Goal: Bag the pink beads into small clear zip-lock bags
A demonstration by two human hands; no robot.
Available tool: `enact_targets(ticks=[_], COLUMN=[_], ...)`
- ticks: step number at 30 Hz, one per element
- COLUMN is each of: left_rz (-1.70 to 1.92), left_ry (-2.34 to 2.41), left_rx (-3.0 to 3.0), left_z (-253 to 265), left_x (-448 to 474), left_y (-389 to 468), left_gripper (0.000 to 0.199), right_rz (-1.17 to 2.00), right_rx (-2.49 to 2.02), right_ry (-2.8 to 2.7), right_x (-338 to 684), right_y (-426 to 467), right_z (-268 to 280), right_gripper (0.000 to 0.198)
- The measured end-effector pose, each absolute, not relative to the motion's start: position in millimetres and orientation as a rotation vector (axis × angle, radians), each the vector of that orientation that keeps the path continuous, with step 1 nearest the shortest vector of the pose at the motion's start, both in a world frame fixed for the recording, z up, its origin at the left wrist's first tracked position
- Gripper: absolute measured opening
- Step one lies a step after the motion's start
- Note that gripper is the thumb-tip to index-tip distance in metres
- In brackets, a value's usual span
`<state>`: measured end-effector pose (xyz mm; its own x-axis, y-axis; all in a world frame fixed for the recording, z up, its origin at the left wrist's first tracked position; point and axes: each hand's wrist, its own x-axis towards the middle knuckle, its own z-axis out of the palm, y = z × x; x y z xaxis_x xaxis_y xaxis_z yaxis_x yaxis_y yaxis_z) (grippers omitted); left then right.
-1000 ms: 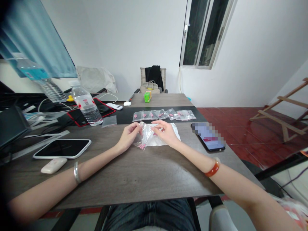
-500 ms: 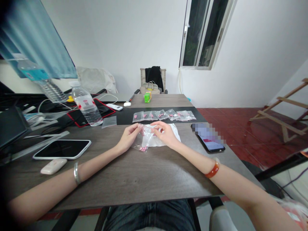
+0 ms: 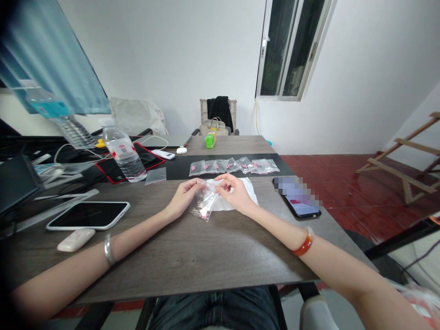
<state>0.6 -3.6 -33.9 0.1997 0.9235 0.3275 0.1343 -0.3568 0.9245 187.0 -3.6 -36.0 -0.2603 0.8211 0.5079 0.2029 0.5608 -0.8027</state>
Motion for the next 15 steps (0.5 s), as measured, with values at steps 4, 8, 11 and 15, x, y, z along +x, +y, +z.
enact_targets(ticks=[4, 8, 11, 15], left_rz=[1.191, 1.214, 1.199, 1.180], left_ry=[0.966, 0.934, 0.927, 0.930], left_rx=[1.702, 1.796, 1.837, 1.858], left_z=[-37.7, -34.7, -30.1, -28.0], left_x=[1.9, 4.0, 4.7, 4.2], left_y=[-4.9, -11.0, -14.8, -15.5], left_gripper=[0.034, 0.032, 0.033, 0.033], right_rz=[0.750, 0.656, 0.581, 0.557], right_rx=[-0.871, -0.875, -0.865, -0.867], right_ry=[-1.817, -1.935, -2.013, -2.057], right_x=[187.4, 186.7, 186.5, 186.4], right_y=[-6.4, -7.9, -10.1, -14.1], right_z=[-33.2, -32.7, -31.5, -28.5], right_gripper=[0.021, 0.024, 0.030, 0.030])
